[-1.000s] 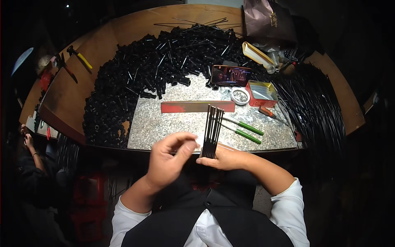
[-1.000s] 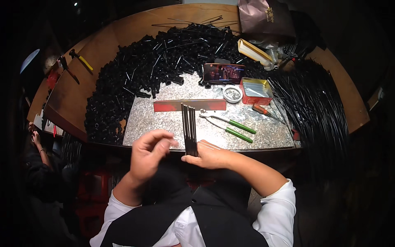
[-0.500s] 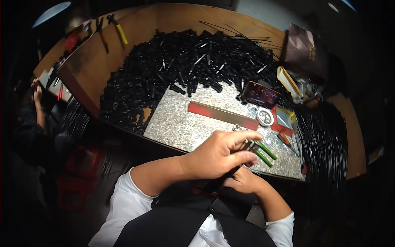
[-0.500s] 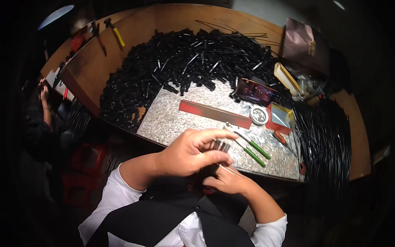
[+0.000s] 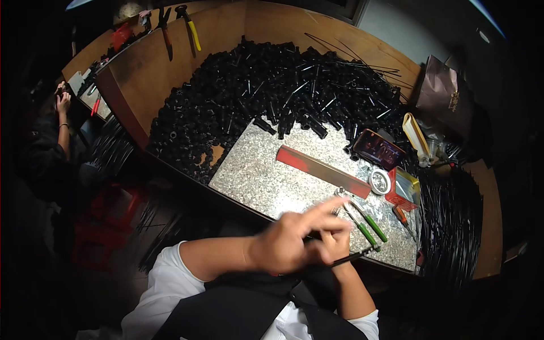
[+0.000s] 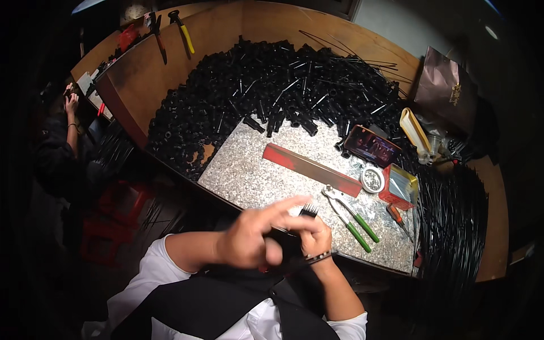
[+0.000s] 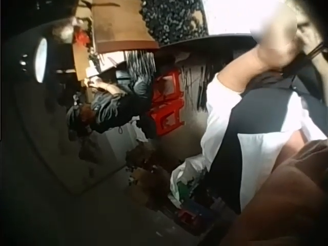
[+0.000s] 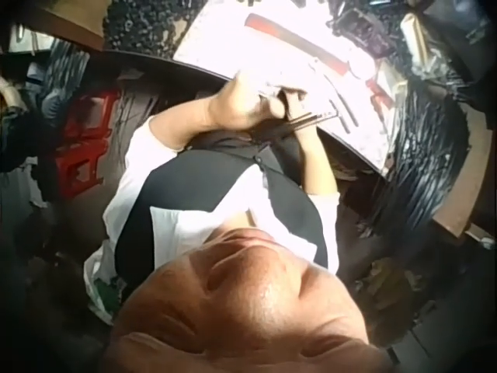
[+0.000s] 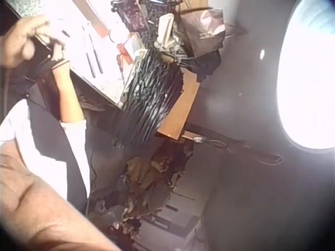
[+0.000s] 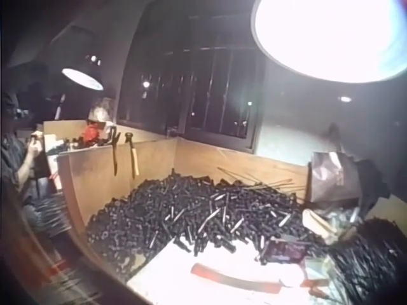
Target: Gathering black cables and attaching connectors using crimping tools and a hammer at an industrial workbench.
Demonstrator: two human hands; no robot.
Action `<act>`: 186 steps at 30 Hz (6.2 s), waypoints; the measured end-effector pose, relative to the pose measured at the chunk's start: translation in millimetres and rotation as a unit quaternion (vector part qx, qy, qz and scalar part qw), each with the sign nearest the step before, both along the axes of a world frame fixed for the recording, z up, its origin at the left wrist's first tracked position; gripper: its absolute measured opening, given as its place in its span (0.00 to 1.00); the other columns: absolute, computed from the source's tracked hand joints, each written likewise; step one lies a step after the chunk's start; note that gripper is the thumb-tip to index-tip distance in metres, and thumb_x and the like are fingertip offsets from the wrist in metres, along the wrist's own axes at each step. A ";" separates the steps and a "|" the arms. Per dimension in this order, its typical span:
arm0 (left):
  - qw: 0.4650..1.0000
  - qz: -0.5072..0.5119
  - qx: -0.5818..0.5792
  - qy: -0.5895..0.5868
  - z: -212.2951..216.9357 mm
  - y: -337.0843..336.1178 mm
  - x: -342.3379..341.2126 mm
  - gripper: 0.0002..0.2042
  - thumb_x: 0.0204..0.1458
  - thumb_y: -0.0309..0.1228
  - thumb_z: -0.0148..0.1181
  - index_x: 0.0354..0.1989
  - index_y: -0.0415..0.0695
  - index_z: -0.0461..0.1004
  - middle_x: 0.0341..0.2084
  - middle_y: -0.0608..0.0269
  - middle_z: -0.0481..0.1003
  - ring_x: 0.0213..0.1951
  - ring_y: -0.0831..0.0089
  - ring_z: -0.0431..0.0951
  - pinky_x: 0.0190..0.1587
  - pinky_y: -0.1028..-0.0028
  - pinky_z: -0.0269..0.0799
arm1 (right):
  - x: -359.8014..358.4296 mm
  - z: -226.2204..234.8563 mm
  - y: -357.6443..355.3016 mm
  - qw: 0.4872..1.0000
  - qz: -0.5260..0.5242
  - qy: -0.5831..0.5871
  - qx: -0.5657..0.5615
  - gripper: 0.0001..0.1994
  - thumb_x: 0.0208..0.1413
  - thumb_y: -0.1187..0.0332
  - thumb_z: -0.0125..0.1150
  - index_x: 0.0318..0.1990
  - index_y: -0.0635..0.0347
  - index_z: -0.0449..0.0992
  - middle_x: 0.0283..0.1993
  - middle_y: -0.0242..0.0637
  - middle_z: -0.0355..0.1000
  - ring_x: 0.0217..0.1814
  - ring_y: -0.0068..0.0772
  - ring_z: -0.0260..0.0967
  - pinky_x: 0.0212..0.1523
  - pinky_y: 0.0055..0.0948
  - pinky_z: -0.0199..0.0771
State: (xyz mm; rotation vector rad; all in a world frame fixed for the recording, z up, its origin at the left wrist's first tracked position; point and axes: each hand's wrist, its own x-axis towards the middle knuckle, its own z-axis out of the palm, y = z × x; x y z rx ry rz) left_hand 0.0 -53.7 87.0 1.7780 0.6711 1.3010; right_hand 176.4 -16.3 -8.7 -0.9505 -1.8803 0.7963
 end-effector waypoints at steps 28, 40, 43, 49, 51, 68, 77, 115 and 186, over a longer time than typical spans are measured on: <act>0.726 0.539 0.085 0.419 -106.3 200.9 -182.2 0.16 0.46 0.28 0.61 0.46 0.47 0.74 0.38 0.58 0.74 0.46 0.58 0.71 0.46 0.58 0.65 | -2.3 5.7 -2.2 0.976 -0.007 0.070 -0.207 0.10 0.61 0.69 0.52 0.32 0.68 0.72 0.28 0.34 0.75 0.29 0.21 0.70 0.32 0.23 0.70; 0.828 0.515 0.078 0.208 -52.3 169.7 -131.8 0.13 0.53 0.28 0.58 0.46 0.41 0.69 0.31 0.53 0.76 0.32 0.63 0.77 0.36 0.69 0.72 | 2.4 1.2 0.2 0.969 -0.004 0.098 -0.228 0.09 0.61 0.68 0.53 0.32 0.65 0.73 0.27 0.31 0.74 0.29 0.19 0.69 0.33 0.22 0.71; 0.892 0.428 0.016 0.146 -43.6 138.8 -100.6 0.09 0.48 0.24 0.60 0.38 0.38 0.73 0.30 0.53 0.76 0.29 0.65 0.77 0.34 0.71 0.71 | 1.9 -3.7 0.7 0.971 -0.013 0.100 -0.216 0.11 0.61 0.65 0.53 0.31 0.64 0.72 0.25 0.31 0.72 0.27 0.19 0.67 0.30 0.24 0.68; 0.919 0.274 0.040 0.280 -66.5 89.5 -78.2 0.05 0.45 0.20 0.59 0.31 0.36 0.76 0.29 0.58 0.73 0.34 0.69 0.74 0.38 0.74 0.69 | 1.5 3.0 -1.0 0.971 0.004 0.097 -0.218 0.11 0.61 0.65 0.52 0.32 0.64 0.72 0.25 0.31 0.72 0.28 0.19 0.68 0.32 0.23 0.69; 0.920 0.240 -0.023 0.308 -83.7 82.9 -70.5 0.05 0.44 0.19 0.59 0.31 0.36 0.76 0.28 0.58 0.72 0.32 0.70 0.74 0.36 0.75 0.69 | 1.6 2.3 -1.3 0.969 0.006 0.099 -0.226 0.11 0.61 0.65 0.52 0.33 0.64 0.72 0.26 0.32 0.73 0.29 0.19 0.69 0.32 0.24 0.70; 0.920 0.092 -0.312 -0.217 -82.2 59.5 -5.1 0.09 0.62 0.32 0.46 0.44 0.40 0.68 0.32 0.61 0.74 0.34 0.78 0.74 0.37 0.80 0.71 | -5.2 12.0 -6.2 0.952 0.042 0.131 -0.274 0.11 0.61 0.65 0.53 0.32 0.64 0.74 0.28 0.30 0.74 0.29 0.17 0.69 0.32 0.19 0.69; 0.969 0.068 -0.208 -0.117 -68.8 38.2 6.6 0.07 0.55 0.29 0.58 0.37 0.40 0.71 0.29 0.68 0.72 0.32 0.86 0.68 0.34 0.84 0.65 | -3.5 11.9 -7.3 0.957 0.049 0.120 -0.260 0.11 0.62 0.66 0.51 0.34 0.64 0.74 0.29 0.33 0.75 0.30 0.18 0.71 0.33 0.20 0.71; 0.871 -0.052 -0.368 -0.321 -77.1 57.8 -12.6 0.16 0.56 0.23 0.52 0.54 0.36 0.66 0.41 0.52 0.75 0.40 0.73 0.77 0.44 0.75 0.76 | -9.7 17.8 -6.0 0.951 0.062 0.115 -0.279 0.12 0.62 0.64 0.51 0.34 0.65 0.75 0.29 0.32 0.75 0.31 0.18 0.69 0.34 0.20 0.69; 0.880 -0.047 -0.397 -0.256 -77.5 65.2 -13.1 0.14 0.53 0.25 0.58 0.48 0.39 0.71 0.35 0.56 0.77 0.36 0.76 0.78 0.37 0.80 0.73 | -10.9 16.5 -0.7 0.953 0.070 0.094 -0.280 0.11 0.62 0.65 0.51 0.38 0.65 0.75 0.30 0.33 0.75 0.32 0.19 0.70 0.36 0.20 0.70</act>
